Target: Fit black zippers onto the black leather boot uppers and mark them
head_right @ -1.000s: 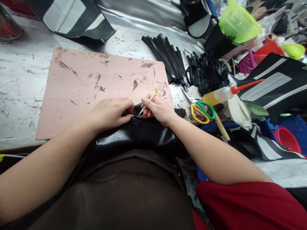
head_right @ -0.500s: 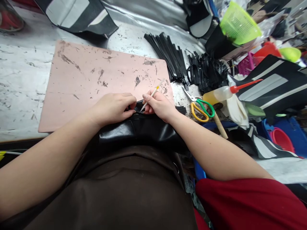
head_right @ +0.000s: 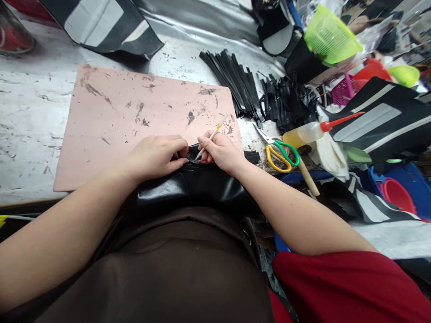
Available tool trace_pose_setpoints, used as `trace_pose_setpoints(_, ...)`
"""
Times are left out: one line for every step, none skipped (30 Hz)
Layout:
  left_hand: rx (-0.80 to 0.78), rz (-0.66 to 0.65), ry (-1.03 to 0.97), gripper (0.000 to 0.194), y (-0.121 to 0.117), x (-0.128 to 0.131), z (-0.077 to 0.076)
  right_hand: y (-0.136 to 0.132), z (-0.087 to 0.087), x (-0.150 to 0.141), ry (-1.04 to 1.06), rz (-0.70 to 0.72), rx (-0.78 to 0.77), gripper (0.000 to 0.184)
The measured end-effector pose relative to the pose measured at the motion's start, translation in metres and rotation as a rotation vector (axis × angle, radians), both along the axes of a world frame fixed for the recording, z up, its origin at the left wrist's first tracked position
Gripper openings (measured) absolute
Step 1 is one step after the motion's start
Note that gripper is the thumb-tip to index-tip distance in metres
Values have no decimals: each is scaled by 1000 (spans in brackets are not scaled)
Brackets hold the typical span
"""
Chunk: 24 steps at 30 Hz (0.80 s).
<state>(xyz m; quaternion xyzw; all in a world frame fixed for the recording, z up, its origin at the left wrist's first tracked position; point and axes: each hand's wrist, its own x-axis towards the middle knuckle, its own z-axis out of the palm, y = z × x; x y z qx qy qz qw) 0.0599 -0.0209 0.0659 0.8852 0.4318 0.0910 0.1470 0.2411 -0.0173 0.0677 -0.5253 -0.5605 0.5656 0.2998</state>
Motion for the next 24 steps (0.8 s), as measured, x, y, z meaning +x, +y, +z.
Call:
trace_pose_setpoints(6, -3, -5, 12, 0, 0, 0, 0, 0, 0, -1, 5, 8, 33)
trace_pose_setpoints(13, -8, -9, 12, 0, -1, -1, 0, 0, 0, -5, 11, 16, 34)
trace_pose_setpoints(18, -13, -11, 12, 0, -1, -1, 0, 0, 0, -13, 20, 24, 35)
trace_pose_setpoints(21, -20, -12, 12, 0, -2, -1, 0, 0, 1, -22, 33, 30, 36)
trace_pose_setpoints(22, -24, -12, 12, 0, -2, -2, 0, 0, 1, -27, 48, 32, 37)
trace_pose_setpoints(20, -26, -13, 12, 0, -3, -2, 0, -1, 2, -23, 59, 32, 38)
trace_pose_setpoints(17, -26, -13, 13, 0, -3, -2, 0, -1, 3, -8, 65, 31, 40)
trace_pose_setpoints(13, -25, -14, 13, 1, -3, -3, 0, 0, 4, 15, 61, 31, 41)
trace_pose_setpoints(11, -22, -14, 13, 1, -4, -3, 0, 0, 6, 39, 50, 32, 42)
trace_pose_setpoints(9, -20, -12, 14, 1, -3, -3, -1, 2, 8, 59, 33, 35, 43)
trace_pose_setpoints(7, -19, -8, 14, 2, -3, -2, -1, 4, 10, 72, 11, 41, 43)
trace_pose_setpoints(9, -18, -4, 14, 2, -3, -2, -1, 7, 13, 74, -9, 47, 43)
trace_pose_setpoints(9, -18, 1, 13, 3, -2, -2, -1, 11, 15, 65, -20, 55, 42)
trace_pose_setpoints(10, -19, 7, 13, 3, -2, -2, -1, 15, 18, 48, -20, 65, 41)
trace_pose_setpoints(8, -19, 11, 13, 4, -1, -1, -2, 20, 20, 25, -11, 78, 41)
trace_pose_setpoints(3, -21, 16, 13, 4, 0, -1, -3, 24, 22, -2, 9, 94, 40)
trace_pose_setpoints(-1, -21, 20, 14, 5, 0, -1, -3, 28, 23, -32, 35, 113, 40)
trace_pose_setpoints(-5, -20, 25, 15, 5, 1, -1, -4, 32, 24, -62, 62, 135, 40)
trace_pose_setpoints(-6, -17, 28, 15, 5, 2, -1, -5, 35, 25, -90, 85, 160, 39)
trace_pose_setpoints(-2, -11, 30, 15, 5, 2, -2, -7, 38, 25, -121, 101, 192, 39)
trace_pose_setpoints(2, -10, 31, 16, 6, 2, -2, -8, 40, 25, -162, 116, 235, 37)
trace_pose_setpoints(6, -10, 27, 16, 6, 2, -2, -9, 41, 25, -224, 139, 290, 35)
trace_pose_setpoints(9, -11, 21, 16, 5, 2, -1, -10, 42, 25, -310, 176, 360, 32)
trace_pose_setpoints(5, -14, 13, 15, 5, 2, -1, -11, 42, 26, -417, 235, 439, 27)
